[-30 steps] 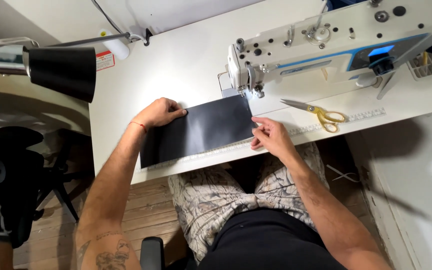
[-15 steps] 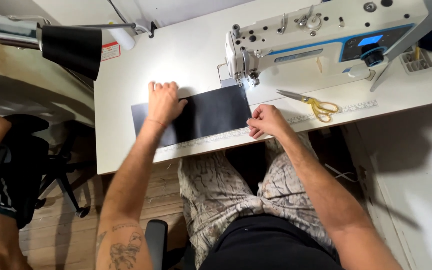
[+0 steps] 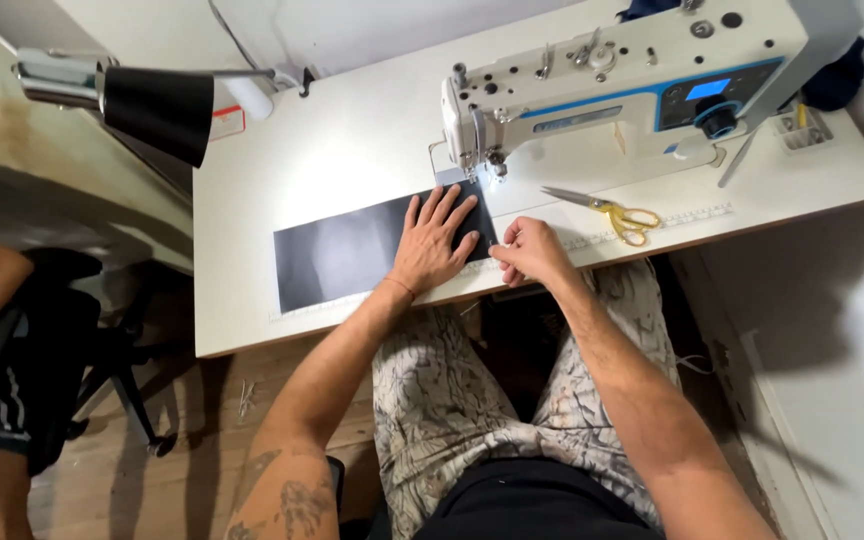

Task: Marking, trimming, and sewing leather pieces using a template and industrial sewing machine

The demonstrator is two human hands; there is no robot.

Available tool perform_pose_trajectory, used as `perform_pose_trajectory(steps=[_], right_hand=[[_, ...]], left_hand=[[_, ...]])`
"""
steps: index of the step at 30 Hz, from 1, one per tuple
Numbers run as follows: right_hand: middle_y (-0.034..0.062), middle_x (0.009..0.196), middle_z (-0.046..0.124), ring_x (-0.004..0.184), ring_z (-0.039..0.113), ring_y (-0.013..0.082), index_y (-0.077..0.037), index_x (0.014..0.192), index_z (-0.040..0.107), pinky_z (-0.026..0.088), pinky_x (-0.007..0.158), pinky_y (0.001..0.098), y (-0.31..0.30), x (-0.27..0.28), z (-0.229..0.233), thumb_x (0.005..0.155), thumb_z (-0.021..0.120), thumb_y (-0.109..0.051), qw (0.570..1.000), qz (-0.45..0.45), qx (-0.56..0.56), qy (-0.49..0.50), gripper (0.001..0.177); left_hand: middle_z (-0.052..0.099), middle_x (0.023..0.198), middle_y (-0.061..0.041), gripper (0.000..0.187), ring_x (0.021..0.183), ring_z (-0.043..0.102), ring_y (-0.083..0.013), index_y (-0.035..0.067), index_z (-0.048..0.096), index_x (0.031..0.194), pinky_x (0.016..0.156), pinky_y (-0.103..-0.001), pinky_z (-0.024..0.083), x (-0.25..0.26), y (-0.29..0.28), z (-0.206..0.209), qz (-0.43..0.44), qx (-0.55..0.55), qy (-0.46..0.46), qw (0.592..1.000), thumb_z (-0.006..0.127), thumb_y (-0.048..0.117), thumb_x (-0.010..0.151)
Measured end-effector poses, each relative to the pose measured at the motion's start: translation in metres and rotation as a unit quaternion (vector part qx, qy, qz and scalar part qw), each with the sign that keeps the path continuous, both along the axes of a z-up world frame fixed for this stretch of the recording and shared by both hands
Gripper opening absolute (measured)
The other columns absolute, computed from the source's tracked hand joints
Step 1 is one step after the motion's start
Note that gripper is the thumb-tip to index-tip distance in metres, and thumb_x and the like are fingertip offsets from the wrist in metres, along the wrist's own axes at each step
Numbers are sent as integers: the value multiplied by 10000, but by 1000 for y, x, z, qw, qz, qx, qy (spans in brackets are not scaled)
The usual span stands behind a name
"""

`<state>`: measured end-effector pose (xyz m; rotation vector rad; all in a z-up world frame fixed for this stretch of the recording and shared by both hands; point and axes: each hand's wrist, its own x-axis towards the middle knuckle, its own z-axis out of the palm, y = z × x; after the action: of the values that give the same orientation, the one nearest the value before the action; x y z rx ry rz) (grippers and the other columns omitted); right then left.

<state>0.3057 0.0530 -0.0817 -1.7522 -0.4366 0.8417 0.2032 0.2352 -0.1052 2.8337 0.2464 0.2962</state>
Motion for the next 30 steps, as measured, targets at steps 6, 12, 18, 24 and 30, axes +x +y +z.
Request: perform_pose_trajectory(steps=[6,12,18,24,30], right_hand=[[221,617,671,383,644,235,60,904,552,559,318,312,-9,-9,11,913,680,-103,996,-8,61,-67,207],[179,635,679,432,647,189,24,842,610,517,329,280,-39,7,-19,979,742,-187,960,-30,148,-236,284],[139,1026,685,980,656,339,-57,1136,676,531,886,427,-116,107,-23,1003,764,-402,745,-148,77,-646,381],[303,1353,587,1268,512,438,129,1337,595,419,1097,556,-159,125,8,1089,564,-330,712,-100,78,-691,522],[332,1493,478,1378,480,516,146,1434,557,391,1136,603,-162,131,-9,1046,528,-387,717,-90,80,-687,660]], left_hand=[[340,1668,-18,587,1565,257,-272,352,399,1579,1273,-558,128,1,2,-6,-1,14,10,1000,411,565,1032],[351,1664,-28,597,1564,263,-279,345,402,1580,1269,-566,142,4,0,-5,-5,16,-3,1000,416,574,1029],[365,1659,-26,603,1561,269,-278,345,409,1576,1268,-558,136,-1,0,1,2,22,8,1000,415,571,1016],[359,1652,-60,599,1546,253,-317,238,423,1571,1251,-574,128,1,2,-3,-28,40,-42,998,394,518,1043],[413,1624,-47,599,1523,307,-286,240,473,1542,1233,-558,164,2,1,-2,-21,53,-54,997,427,520,1014]])
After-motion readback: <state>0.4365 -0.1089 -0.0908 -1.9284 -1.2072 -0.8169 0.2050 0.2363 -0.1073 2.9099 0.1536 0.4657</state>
